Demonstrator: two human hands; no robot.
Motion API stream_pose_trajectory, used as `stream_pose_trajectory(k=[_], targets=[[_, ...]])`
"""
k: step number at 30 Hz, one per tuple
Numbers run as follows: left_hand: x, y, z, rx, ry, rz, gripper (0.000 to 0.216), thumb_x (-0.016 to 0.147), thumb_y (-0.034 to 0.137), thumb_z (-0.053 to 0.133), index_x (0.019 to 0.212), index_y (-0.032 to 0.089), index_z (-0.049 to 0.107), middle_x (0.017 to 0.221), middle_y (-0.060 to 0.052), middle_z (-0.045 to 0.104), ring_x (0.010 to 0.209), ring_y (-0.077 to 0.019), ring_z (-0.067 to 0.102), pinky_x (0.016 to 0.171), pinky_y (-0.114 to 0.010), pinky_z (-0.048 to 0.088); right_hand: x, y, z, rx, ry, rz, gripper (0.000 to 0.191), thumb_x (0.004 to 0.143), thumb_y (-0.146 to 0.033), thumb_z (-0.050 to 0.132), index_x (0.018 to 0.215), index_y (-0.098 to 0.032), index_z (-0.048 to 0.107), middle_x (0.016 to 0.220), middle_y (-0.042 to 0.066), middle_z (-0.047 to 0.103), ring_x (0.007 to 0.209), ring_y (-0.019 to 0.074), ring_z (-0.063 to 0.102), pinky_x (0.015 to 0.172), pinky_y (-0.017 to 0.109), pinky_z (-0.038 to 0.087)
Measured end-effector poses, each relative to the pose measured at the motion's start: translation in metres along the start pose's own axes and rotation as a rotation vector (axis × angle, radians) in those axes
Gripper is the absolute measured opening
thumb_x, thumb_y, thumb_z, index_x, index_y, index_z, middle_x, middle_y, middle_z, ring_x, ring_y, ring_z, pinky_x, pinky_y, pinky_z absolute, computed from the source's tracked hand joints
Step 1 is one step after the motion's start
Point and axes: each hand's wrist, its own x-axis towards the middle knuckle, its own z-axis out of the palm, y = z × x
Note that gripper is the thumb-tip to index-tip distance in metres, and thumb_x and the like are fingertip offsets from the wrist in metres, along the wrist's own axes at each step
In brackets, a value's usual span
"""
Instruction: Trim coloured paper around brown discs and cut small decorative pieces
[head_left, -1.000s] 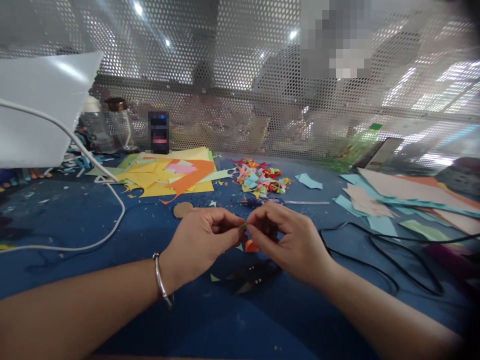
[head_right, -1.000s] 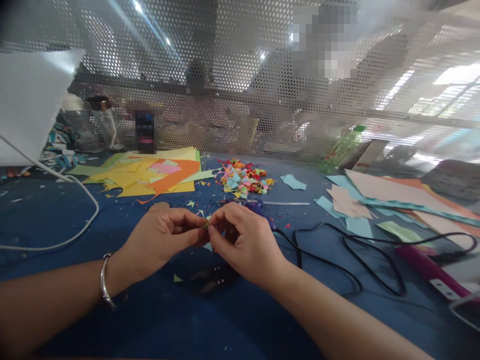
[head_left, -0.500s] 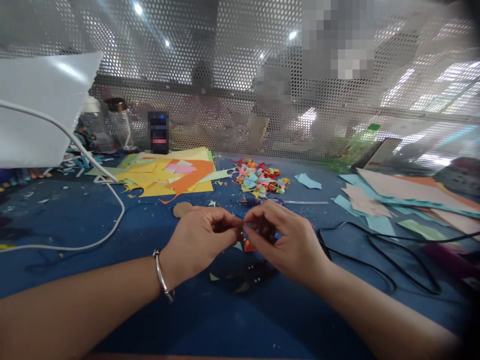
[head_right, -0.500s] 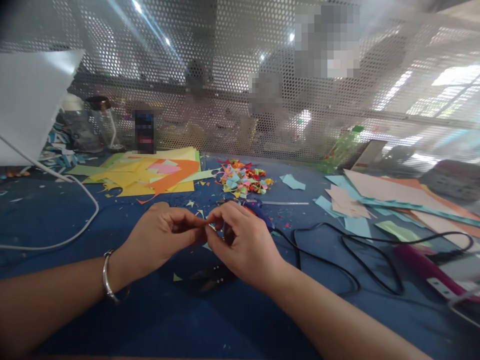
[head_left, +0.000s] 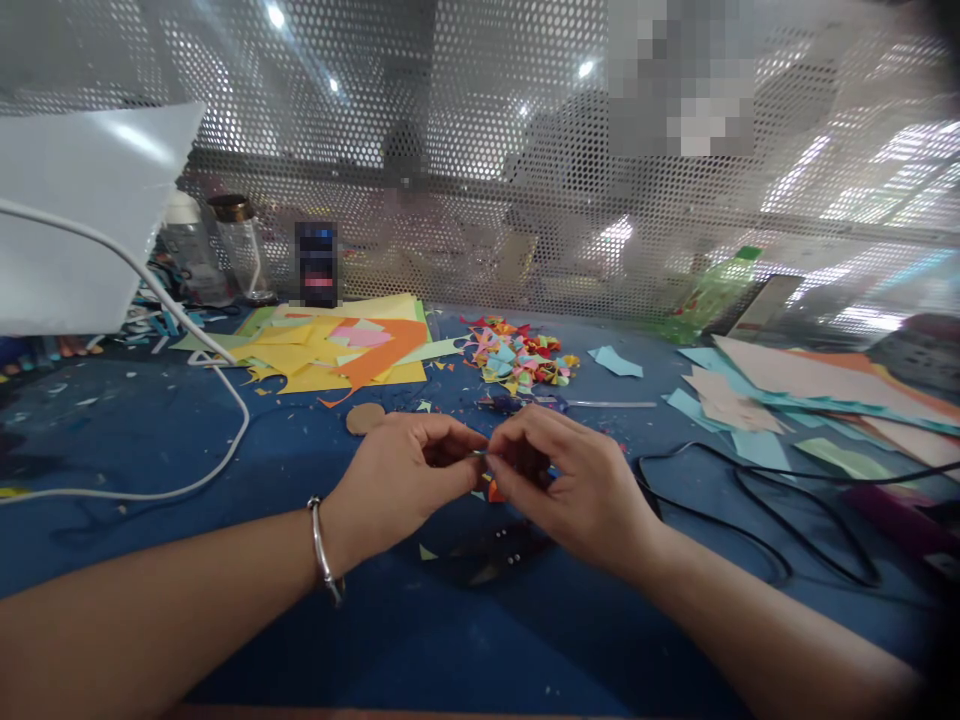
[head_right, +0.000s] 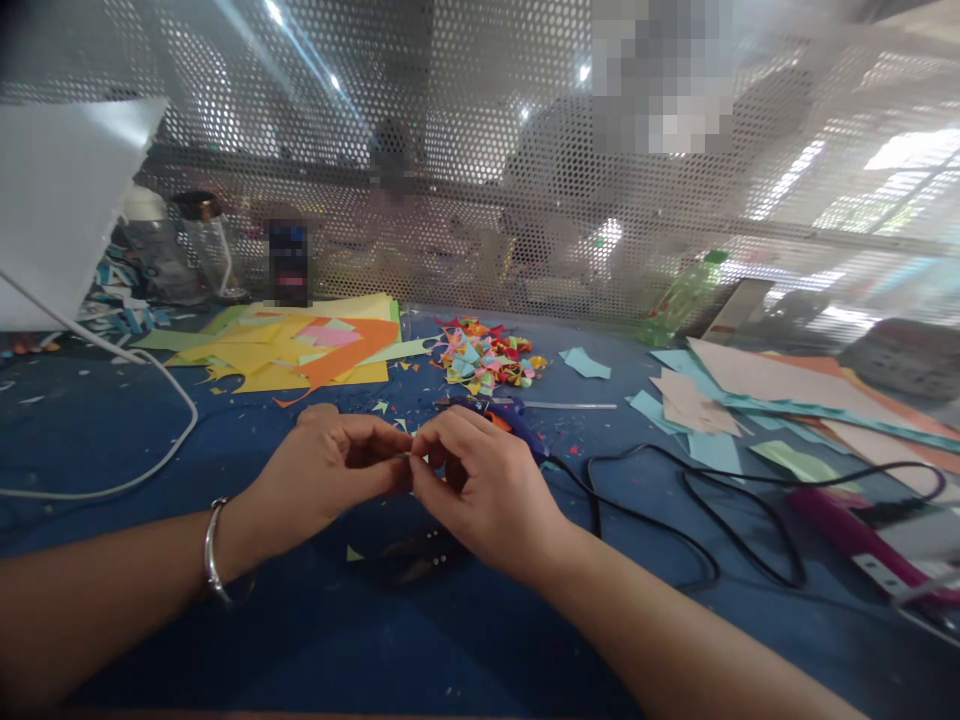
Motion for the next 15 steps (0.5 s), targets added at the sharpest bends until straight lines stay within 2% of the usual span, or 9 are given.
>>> stream_pose_trajectory(k=[5,11,15], targets=[[0.0036,-0.0082,-0.0031,-0.009,-0.077,-0.036,0.008,0.074,0.024,0.070,0.078,0.017,0.072,0.070,-0.001,0.073,0.062,-0.0105,0.062,0.063,-0.021,0.049,0.0017,-0.0016,-0.0033,0.069,-0.034,0.091,0.008,0.082,-0.015,0.057,0.076,-0.019,0.058,0.062,-0.003,0.055,0.051,0.0093,0.050,0.049,0.021,0.043],[0.0065,-0.0099,-0.0064,0.073,-0.118,0.033,0.019,0.081,0.034,0.068,0.073,0.017,0.070,0.069,-0.003,0.071,0.061,-0.0113,0.061,0.060,-0.021,0.047,0.0049,-0.0014,-0.0077,0.228,-0.079,0.217,0.010,0.084,-0.022,0.060,0.075,-0.019,0.058,0.060,-0.003,0.059,0.050,0.0091,0.054,0.046,0.019,0.043],[0.0043,-0.0059,-0.0064,0.126,-0.130,0.086,0.024,0.083,0.037,0.066,0.070,0.016,0.069,0.066,-0.002,0.068,0.059,-0.0107,0.058,0.059,-0.021,0.045,0.0071,0.0020,-0.0103,0.320,-0.121,0.267,0.012,0.084,-0.025,0.060,0.074,-0.019,0.057,0.059,-0.005,0.055,0.045,0.0072,0.049,0.042,0.019,0.039]])
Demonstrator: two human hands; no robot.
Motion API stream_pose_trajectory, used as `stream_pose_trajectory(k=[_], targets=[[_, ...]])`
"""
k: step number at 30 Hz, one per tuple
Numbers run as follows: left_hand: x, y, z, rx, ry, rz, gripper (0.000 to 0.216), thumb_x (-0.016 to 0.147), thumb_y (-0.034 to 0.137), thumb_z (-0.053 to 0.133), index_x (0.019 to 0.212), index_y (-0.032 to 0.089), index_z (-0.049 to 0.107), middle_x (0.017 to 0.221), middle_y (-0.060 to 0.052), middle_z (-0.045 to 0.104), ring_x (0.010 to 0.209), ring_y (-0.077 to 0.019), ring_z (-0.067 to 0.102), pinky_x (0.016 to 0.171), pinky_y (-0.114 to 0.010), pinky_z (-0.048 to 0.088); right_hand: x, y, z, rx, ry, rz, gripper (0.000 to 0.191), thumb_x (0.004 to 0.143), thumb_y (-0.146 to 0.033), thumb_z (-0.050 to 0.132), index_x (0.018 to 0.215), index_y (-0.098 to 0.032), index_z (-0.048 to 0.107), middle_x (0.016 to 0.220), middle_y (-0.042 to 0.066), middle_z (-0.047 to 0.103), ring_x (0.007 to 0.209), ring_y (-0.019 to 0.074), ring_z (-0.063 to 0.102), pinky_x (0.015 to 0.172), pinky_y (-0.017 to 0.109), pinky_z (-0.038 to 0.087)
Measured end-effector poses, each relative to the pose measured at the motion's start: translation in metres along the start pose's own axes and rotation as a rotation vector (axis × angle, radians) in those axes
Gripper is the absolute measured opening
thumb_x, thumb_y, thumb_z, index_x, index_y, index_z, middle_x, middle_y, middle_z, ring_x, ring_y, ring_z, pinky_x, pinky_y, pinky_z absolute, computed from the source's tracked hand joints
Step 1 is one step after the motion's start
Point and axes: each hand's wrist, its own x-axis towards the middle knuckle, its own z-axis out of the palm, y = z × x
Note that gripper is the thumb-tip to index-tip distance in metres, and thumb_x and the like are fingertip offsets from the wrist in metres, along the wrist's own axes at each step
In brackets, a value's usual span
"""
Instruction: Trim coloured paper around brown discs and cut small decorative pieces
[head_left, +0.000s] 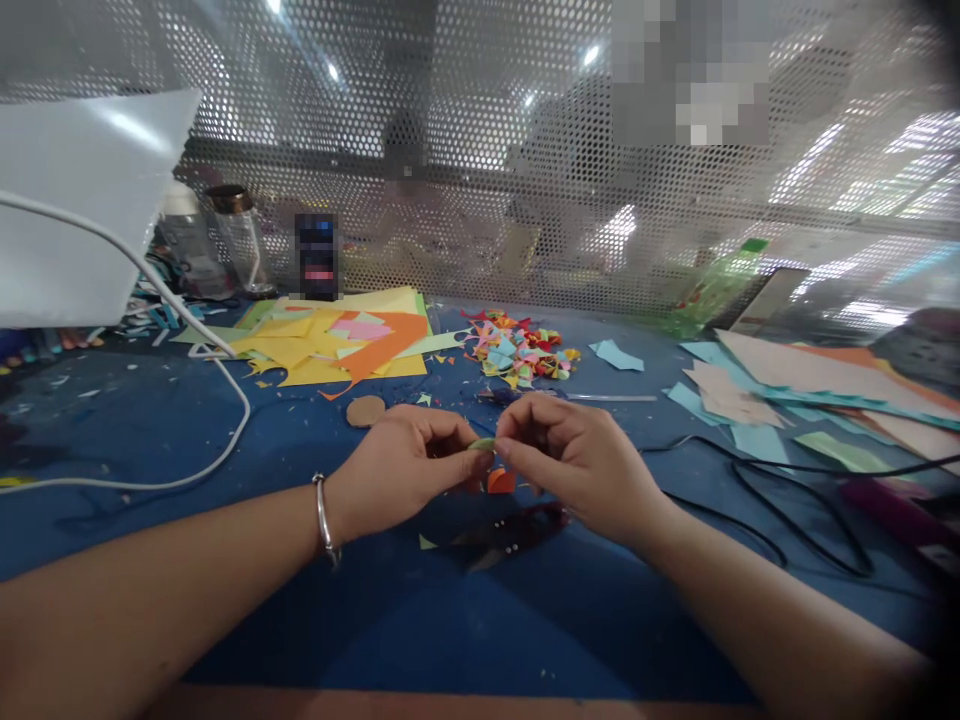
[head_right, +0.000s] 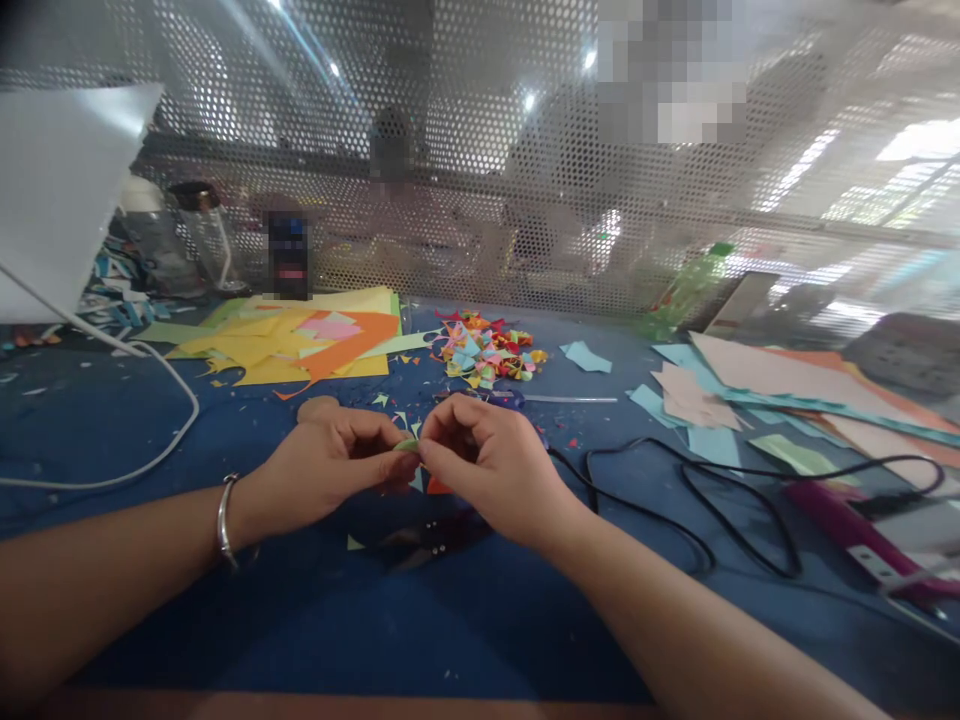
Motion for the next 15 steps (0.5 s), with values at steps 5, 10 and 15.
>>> stream_pose_trajectory(k=[5,10,15], targets=[[-0.004,0.004,-0.001,0.058,-0.039,0.033,0.030,0.088,0.039,0.061,0.071,0.016,0.068,0.070,-0.002,0.067,0.067,-0.0130,0.058,0.065,-0.024,0.045,0.002,0.002,-0.003,0.107,-0.084,0.082,0.013,0.083,-0.028,0.060,0.076,-0.019,0.056,0.059,-0.005,0.054,0.044,0.0067,0.047,0.041,0.018,0.039],[0.000,0.001,0.005,0.298,0.012,0.065,0.021,0.085,0.038,0.064,0.085,0.019,0.072,0.078,-0.002,0.066,0.071,-0.0150,0.058,0.066,-0.026,0.044,0.004,0.002,-0.009,0.088,-0.025,0.071,0.014,0.081,-0.028,0.061,0.072,-0.019,0.055,0.056,-0.006,0.049,0.043,0.0065,0.045,0.042,0.020,0.038],[0.008,-0.009,0.018,0.543,0.005,0.171,0.025,0.083,0.036,0.068,0.100,0.018,0.072,0.094,-0.008,0.063,0.085,-0.0210,0.060,0.079,-0.034,0.048,0.007,0.003,-0.014,0.034,0.119,0.026,0.015,0.082,-0.026,0.060,0.070,-0.019,0.054,0.052,-0.007,0.049,0.041,0.0067,0.044,0.042,0.021,0.038]])
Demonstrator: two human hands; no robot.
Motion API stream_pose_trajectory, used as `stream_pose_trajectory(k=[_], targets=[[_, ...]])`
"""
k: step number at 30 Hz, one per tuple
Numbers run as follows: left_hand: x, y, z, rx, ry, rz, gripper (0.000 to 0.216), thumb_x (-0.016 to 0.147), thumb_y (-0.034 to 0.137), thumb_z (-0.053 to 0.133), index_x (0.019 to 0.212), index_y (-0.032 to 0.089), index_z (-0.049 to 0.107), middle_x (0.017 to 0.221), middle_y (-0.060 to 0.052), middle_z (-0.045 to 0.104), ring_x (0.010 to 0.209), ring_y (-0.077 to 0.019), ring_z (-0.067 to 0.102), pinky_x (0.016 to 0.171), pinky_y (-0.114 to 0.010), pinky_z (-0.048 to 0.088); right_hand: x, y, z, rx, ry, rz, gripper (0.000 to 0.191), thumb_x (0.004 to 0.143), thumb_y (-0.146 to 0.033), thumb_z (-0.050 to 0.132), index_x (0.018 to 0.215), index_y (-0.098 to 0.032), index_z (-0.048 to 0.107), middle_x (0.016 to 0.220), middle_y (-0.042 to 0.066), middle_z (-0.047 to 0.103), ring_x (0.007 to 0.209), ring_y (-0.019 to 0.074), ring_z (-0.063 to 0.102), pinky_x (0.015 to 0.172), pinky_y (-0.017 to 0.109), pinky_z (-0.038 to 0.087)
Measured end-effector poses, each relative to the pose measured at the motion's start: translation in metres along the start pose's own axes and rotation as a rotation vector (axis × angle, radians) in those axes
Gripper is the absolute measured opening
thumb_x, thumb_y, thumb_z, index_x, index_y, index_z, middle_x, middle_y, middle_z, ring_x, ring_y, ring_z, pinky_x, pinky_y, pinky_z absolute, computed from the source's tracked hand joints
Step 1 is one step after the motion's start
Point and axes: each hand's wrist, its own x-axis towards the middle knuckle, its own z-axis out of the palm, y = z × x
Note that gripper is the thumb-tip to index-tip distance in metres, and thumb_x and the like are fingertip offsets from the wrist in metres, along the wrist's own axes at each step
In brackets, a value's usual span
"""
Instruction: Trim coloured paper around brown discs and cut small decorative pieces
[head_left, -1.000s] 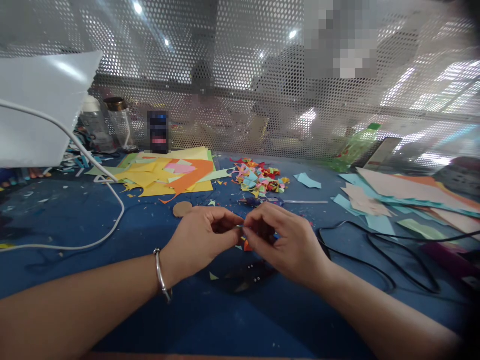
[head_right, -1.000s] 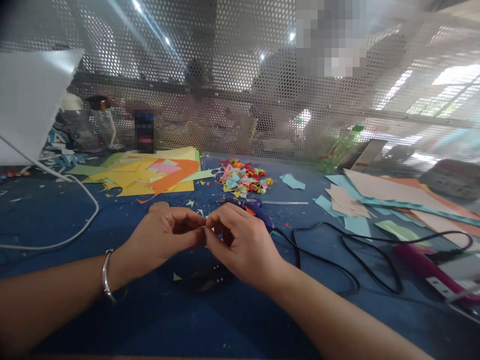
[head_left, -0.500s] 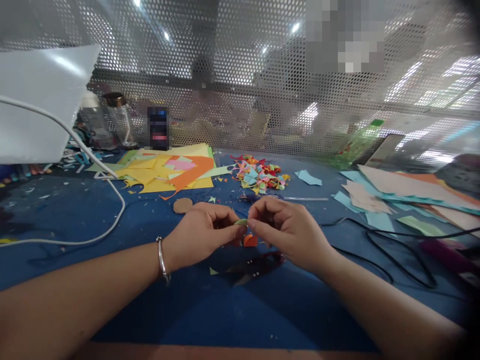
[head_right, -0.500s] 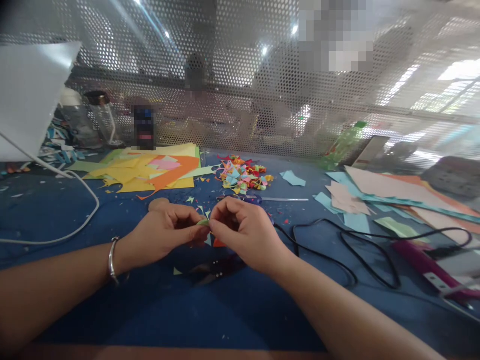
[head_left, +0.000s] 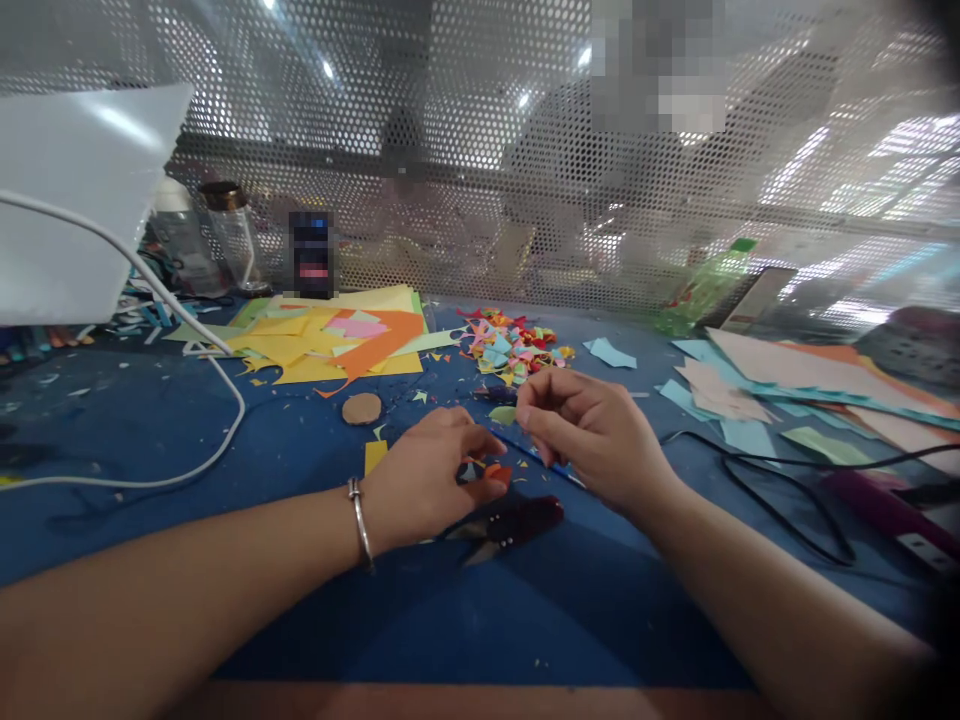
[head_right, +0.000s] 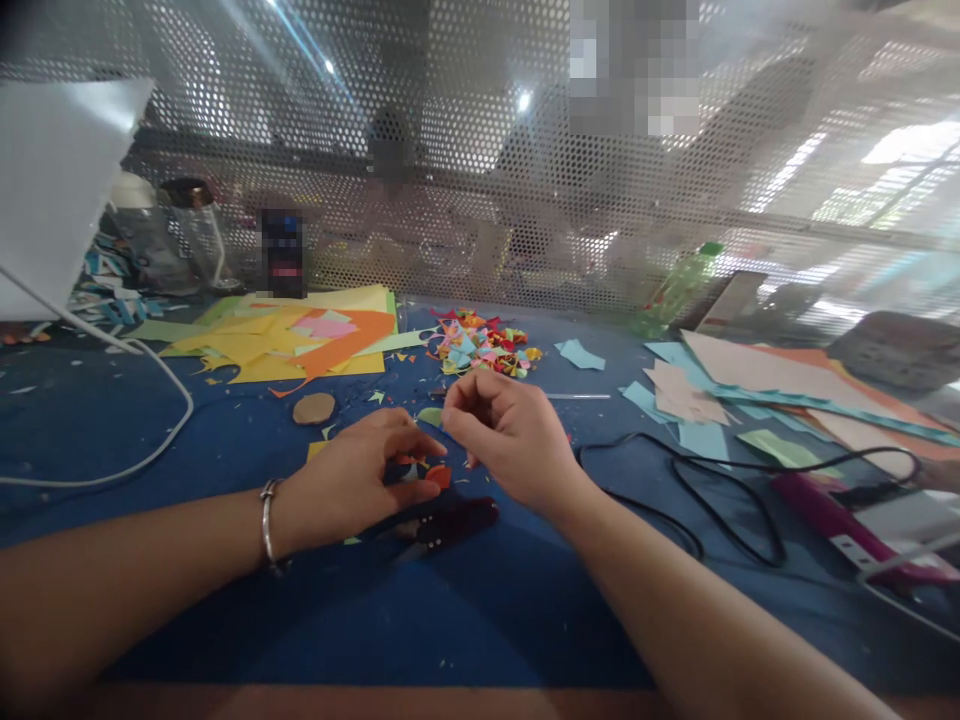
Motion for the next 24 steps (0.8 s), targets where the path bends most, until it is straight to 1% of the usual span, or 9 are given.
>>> stream_pose_trajectory(k=[2,5,7,9,12,14,18,21,24], targets=[[0.001,-0.003,0.005,0.032,-0.030,0.055,0.019,0.082,0.030,0.069,0.098,0.018,0.071,0.097,-0.008,0.061,0.088,-0.0218,0.060,0.084,-0.036,0.049,0.000,0.000,0.002,0.006,0.015,-0.023,0.014,0.082,-0.025,0.060,0.071,-0.019,0.054,0.052,-0.007,0.049,0.041,0.0064,0.044,0.042,0.021,0.037],[0.000,-0.007,0.008,0.072,-0.030,0.114,0.012,0.083,0.019,0.065,0.093,0.020,0.070,0.099,-0.006,0.060,0.090,-0.0207,0.060,0.086,-0.038,0.049,-0.002,0.000,0.005,0.005,0.006,-0.026,0.014,0.082,-0.024,0.060,0.070,-0.019,0.055,0.053,-0.007,0.049,0.041,0.0059,0.044,0.042,0.020,0.037],[-0.002,-0.008,0.008,0.076,-0.015,0.147,0.012,0.083,0.014,0.062,0.090,0.020,0.069,0.098,-0.005,0.060,0.089,-0.0195,0.060,0.086,-0.037,0.050,-0.003,0.000,0.006,-0.006,0.009,-0.018,0.013,0.082,-0.023,0.059,0.071,-0.018,0.055,0.054,-0.007,0.049,0.042,0.0055,0.045,0.043,0.020,0.037],[-0.002,-0.006,0.006,0.056,0.015,0.157,0.012,0.083,0.012,0.060,0.088,0.019,0.068,0.097,-0.004,0.061,0.086,-0.0175,0.060,0.082,-0.034,0.051,-0.004,-0.001,0.005,-0.004,0.031,-0.013,0.013,0.083,-0.023,0.059,0.071,-0.018,0.055,0.054,-0.007,0.049,0.042,0.0054,0.045,0.043,0.020,0.037],[-0.002,-0.004,0.001,-0.013,0.096,0.116,0.015,0.083,0.007,0.056,0.089,0.017,0.066,0.094,-0.003,0.062,0.079,-0.0141,0.061,0.074,-0.029,0.051,-0.004,-0.001,0.003,-0.013,0.071,-0.010,0.014,0.082,-0.024,0.060,0.071,-0.018,0.055,0.055,-0.007,0.050,0.043,0.0054,0.045,0.043,0.020,0.037],[0.000,-0.006,-0.002,-0.077,0.156,0.084,0.015,0.082,0.006,0.056,0.086,0.017,0.066,0.091,-0.003,0.064,0.077,-0.0138,0.061,0.070,-0.028,0.051,-0.003,-0.001,0.001,-0.038,0.078,-0.018,0.013,0.082,-0.024,0.060,0.071,-0.019,0.055,0.055,-0.006,0.051,0.042,0.0055,0.045,0.043,0.020,0.037],[0.004,-0.016,-0.005,-0.297,0.247,0.004,0.007,0.082,0.014,0.062,0.085,0.016,0.068,0.085,-0.003,0.069,0.075,-0.0139,0.064,0.071,-0.029,0.054,-0.003,0.003,0.001,-0.088,0.042,-0.061,0.014,0.084,-0.025,0.059,0.072,-0.019,0.055,0.057,-0.006,0.050,0.045,0.0065,0.046,0.045,0.021,0.038],[0.006,-0.016,-0.006,-0.422,0.250,-0.073,0.009,0.079,0.016,0.065,0.087,0.016,0.069,0.081,-0.003,0.070,0.071,-0.0140,0.065,0.070,-0.030,0.054,-0.003,0.005,0.004,-0.150,0.020,-0.092,0.013,0.084,-0.026,0.059,0.073,-0.019,0.056,0.059,-0.005,0.050,0.048,0.0073,0.046,0.046,0.021,0.038],[0.004,-0.008,-0.008,-0.603,0.225,-0.155,0.008,0.076,0.015,0.065,0.083,0.015,0.068,0.079,-0.003,0.070,0.068,-0.0133,0.065,0.070,-0.029,0.054,-0.004,0.005,0.006,-0.220,0.030,-0.122,0.011,0.083,-0.021,0.059,0.072,-0.019,0.058,0.059,-0.005,0.050,0.050,0.0077,0.045,0.047,0.021,0.037]])
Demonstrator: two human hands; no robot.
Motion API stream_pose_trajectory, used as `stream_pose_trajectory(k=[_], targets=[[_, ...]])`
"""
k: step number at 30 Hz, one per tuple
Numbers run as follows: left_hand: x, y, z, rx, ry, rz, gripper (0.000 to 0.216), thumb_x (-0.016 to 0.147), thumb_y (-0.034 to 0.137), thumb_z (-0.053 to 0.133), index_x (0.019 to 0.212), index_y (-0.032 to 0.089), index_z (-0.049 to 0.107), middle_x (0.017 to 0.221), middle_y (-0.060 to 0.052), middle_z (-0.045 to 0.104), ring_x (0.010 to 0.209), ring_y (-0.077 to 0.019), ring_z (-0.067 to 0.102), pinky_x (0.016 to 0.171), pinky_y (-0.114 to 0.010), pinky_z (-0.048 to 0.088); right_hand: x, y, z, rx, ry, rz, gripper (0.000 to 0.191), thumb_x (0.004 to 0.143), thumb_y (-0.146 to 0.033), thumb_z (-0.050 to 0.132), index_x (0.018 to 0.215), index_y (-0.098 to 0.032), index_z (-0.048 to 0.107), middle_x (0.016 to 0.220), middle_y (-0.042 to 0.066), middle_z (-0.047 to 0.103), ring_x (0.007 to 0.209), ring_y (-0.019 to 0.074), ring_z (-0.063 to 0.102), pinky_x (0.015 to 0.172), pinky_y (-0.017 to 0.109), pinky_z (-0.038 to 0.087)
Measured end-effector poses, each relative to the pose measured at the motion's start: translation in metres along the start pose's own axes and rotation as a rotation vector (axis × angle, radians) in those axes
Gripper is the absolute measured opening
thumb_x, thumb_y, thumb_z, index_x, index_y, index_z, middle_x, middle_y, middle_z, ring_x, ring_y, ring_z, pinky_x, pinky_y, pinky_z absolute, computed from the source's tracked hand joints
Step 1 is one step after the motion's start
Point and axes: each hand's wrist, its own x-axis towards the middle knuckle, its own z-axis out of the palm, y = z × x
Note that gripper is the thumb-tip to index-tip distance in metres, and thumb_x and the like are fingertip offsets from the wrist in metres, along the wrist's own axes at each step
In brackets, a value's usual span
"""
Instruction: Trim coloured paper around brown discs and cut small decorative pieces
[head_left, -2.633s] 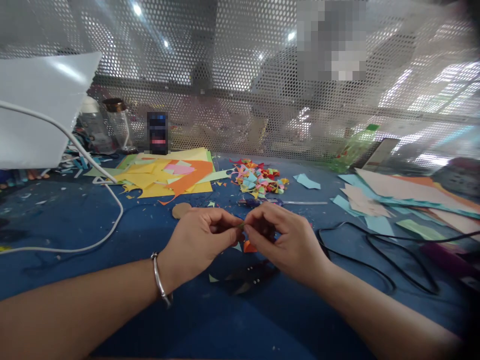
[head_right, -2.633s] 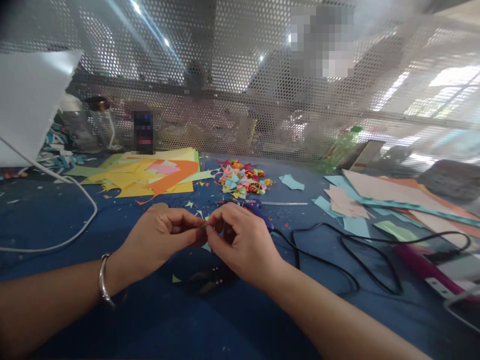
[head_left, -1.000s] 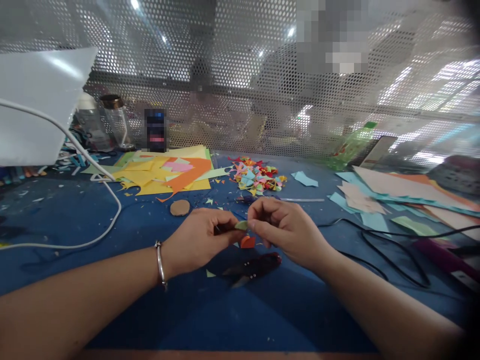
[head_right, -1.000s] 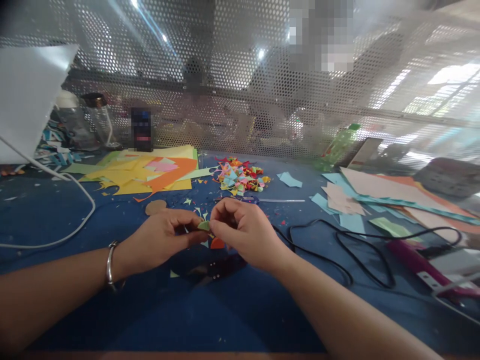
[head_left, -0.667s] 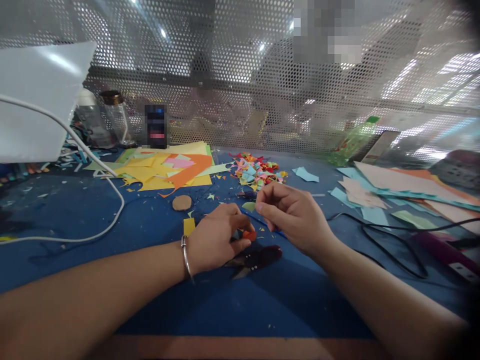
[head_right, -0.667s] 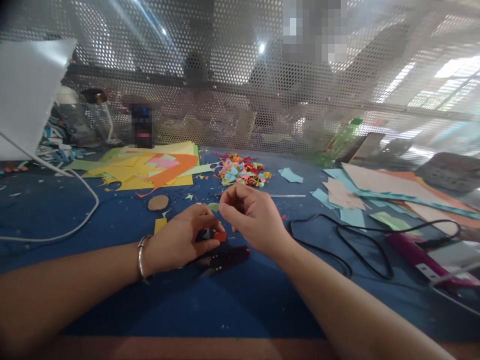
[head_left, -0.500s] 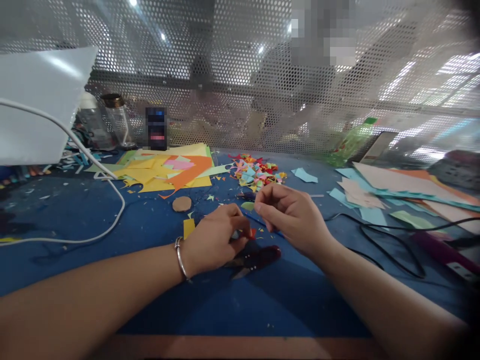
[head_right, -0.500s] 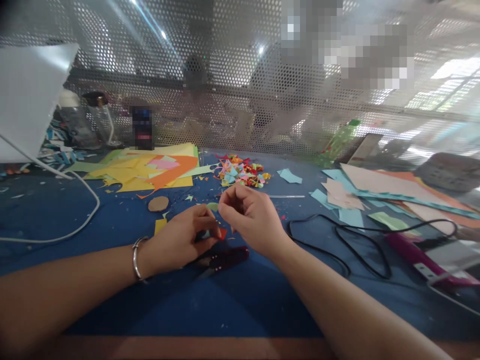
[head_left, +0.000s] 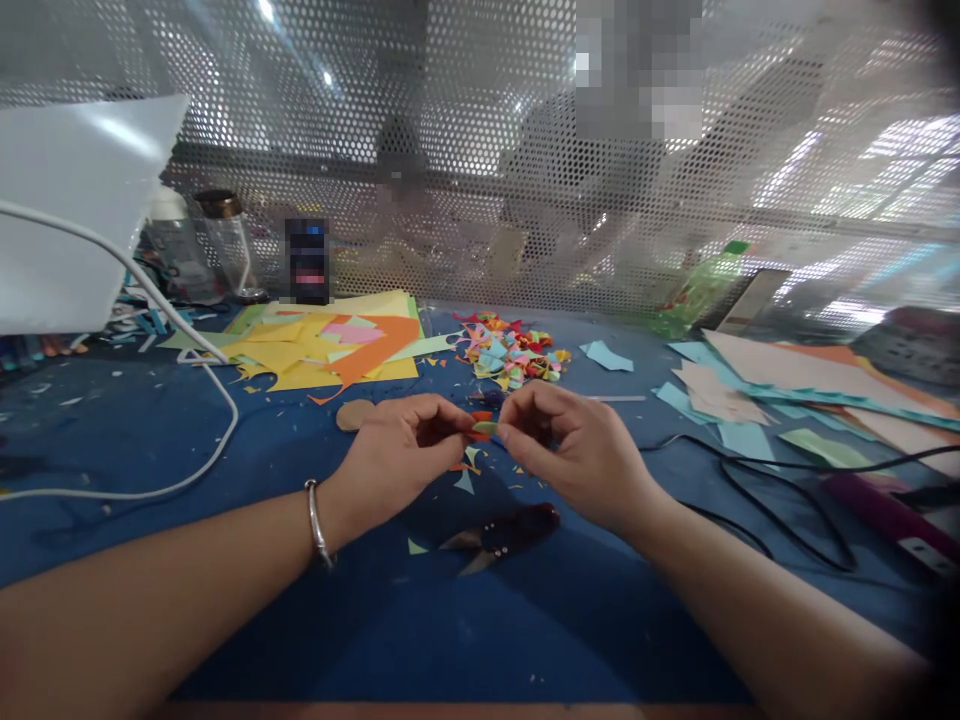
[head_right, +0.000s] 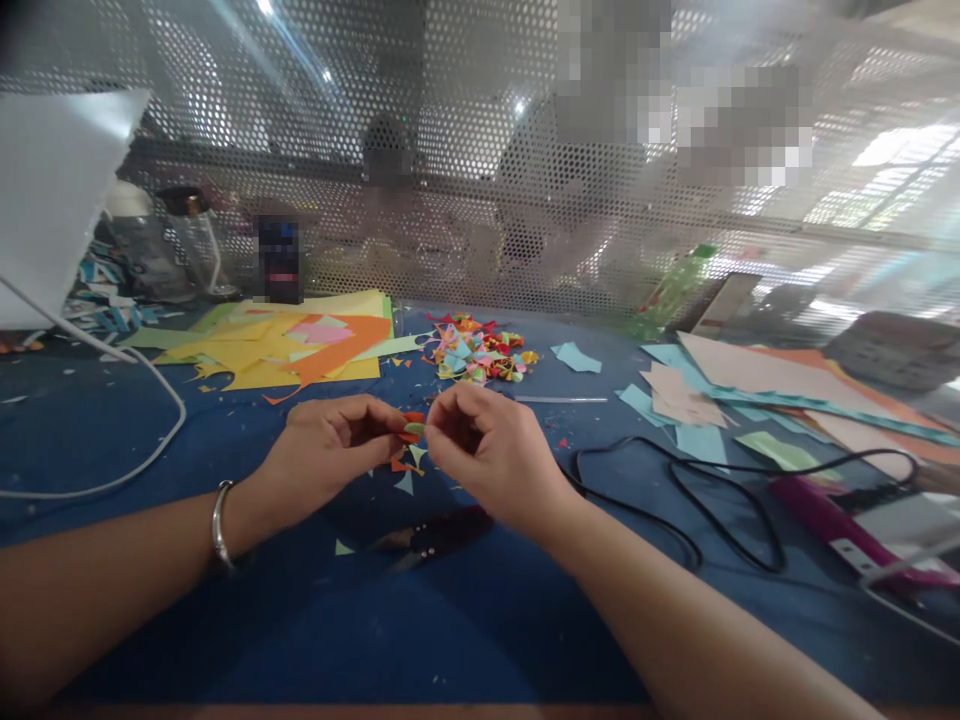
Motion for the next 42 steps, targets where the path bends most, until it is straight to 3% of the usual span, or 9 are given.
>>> stream_pose_trajectory(k=[3,9,15,25,30,35,42], targets=[[-0.005,0.009,0.002,-0.185,0.006,-0.088,0.005,0.078,0.019,0.067,0.079,0.014,0.067,0.075,-0.001,0.068,0.066,-0.0103,0.063,0.069,-0.025,0.052,-0.001,-0.001,0.001,-0.043,0.011,-0.039,0.009,0.082,-0.019,0.058,0.073,-0.019,0.057,0.060,-0.005,0.052,0.051,0.0078,0.046,0.047,0.020,0.038],[-0.008,0.011,0.003,-0.470,0.047,-0.194,0.024,0.073,0.022,0.078,0.090,0.014,0.063,0.079,0.001,0.066,0.068,-0.0103,0.064,0.068,-0.026,0.055,-0.004,-0.002,0.003,-0.110,0.006,-0.115,0.009,0.083,-0.016,0.057,0.074,-0.019,0.057,0.062,-0.004,0.053,0.051,0.0078,0.047,0.049,0.020,0.040],[-0.007,0.012,0.002,-0.594,0.062,-0.280,0.026,0.070,0.016,0.080,0.087,0.013,0.060,0.079,0.001,0.066,0.071,-0.0114,0.065,0.073,-0.029,0.056,-0.006,-0.001,0.005,-0.122,-0.015,-0.142,0.008,0.087,-0.019,0.057,0.079,-0.020,0.059,0.067,-0.003,0.057,0.053,0.0084,0.051,0.050,0.021,0.043],[-0.004,0.011,-0.001,-0.501,0.082,-0.227,0.024,0.073,0.021,0.077,0.084,0.014,0.057,0.075,-0.001,0.065,0.064,-0.0107,0.062,0.066,-0.027,0.052,-0.009,0.001,0.004,-0.171,-0.019,-0.184,0.004,0.089,-0.020,0.059,0.092,-0.020,0.063,0.073,-0.001,0.062,0.058,0.0095,0.055,0.056,0.022,0.045],[-0.002,0.005,-0.004,-0.339,0.102,-0.076,0.023,0.076,0.023,0.075,0.086,0.016,0.056,0.077,0.001,0.061,0.066,-0.0099,0.060,0.066,-0.026,0.051,-0.009,-0.002,0.004,-0.109,-0.032,-0.090,0.007,0.091,-0.023,0.058,0.092,-0.020,0.064,0.068,-0.002,0.061,0.056,0.0108,0.056,0.053,0.022,0.045],[-0.005,0.004,-0.007,-0.182,0.080,0.065,0.019,0.082,0.025,0.070,0.087,0.018,0.054,0.081,0.001,0.059,0.072,-0.0100,0.059,0.070,-0.025,0.051,-0.008,-0.001,0.006,-0.024,-0.020,-0.008,0.010,0.089,-0.028,0.059,0.090,-0.020,0.064,0.075,0.001,0.064,0.058,0.0121,0.057,0.054,0.024,0.049],[-0.006,0.007,-0.006,-0.121,0.128,0.120,0.018,0.083,0.023,0.068,0.088,0.020,0.051,0.080,0.002,0.058,0.074,-0.0103,0.058,0.071,-0.024,0.050,-0.006,-0.001,0.007,0.004,-0.029,0.041,0.017,0.089,-0.034,0.060,0.091,-0.019,0.067,0.076,0.002,0.065,0.057,0.0122,0.057,0.051,0.024,0.049]])
